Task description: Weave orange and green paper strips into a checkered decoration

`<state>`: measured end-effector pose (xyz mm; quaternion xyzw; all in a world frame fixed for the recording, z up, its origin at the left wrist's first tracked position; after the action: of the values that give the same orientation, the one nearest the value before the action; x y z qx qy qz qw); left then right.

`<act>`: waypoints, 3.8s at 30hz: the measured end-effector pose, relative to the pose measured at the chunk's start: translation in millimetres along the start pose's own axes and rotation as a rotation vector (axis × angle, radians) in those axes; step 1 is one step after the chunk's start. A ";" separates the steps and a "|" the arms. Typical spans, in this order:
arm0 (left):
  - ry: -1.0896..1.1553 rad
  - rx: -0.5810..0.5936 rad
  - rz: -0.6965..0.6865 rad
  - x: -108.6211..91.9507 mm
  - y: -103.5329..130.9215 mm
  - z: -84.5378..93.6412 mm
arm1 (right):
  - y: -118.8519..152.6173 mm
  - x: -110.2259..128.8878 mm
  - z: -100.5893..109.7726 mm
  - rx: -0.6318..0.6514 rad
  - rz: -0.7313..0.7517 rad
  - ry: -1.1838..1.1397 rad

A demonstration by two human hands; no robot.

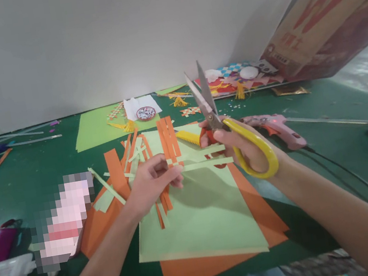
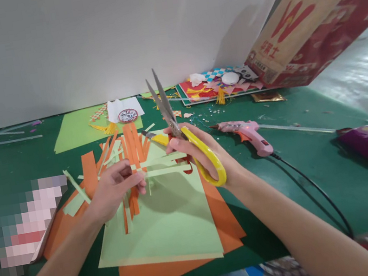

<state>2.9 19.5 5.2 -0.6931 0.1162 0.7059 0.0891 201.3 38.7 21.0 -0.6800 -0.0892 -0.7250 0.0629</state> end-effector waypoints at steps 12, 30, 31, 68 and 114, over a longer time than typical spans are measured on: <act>0.283 0.087 0.167 0.9 -1.7 -4.0 | 3.1 0.0 -11.3 0.078 0.128 0.008; 0.064 -0.015 0.106 4.0 -1.3 -8.6 | 0.7 -3.4 -15.4 0.145 0.135 0.114; 0.051 -0.019 0.090 3.7 -1.4 -9.2 | 1.1 -3.2 -15.9 0.155 0.144 0.131; -0.280 -0.357 -0.194 0.6 2.4 0.0 | -0.9 -0.5 -6.8 -0.180 0.163 -0.024; 0.648 -0.326 0.030 -7.9 -5.5 9.3 | -5.9 -5.2 -2.1 -0.007 0.317 0.764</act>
<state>-4.2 27.7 13.0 -0.8841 0.0345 0.4601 -0.0741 198.3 43.8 15.5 -0.3674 0.0489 -0.9070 0.1999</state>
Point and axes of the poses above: each hand's wrist, its own y-axis away from the middle knuckle, its own z-axis out of the back of the hand, x = y × z, the point moved 2 cm from there along -y, towards the middle knuckle, and after that the axes turned 2 degrees about -z, right-handed, at the moved point
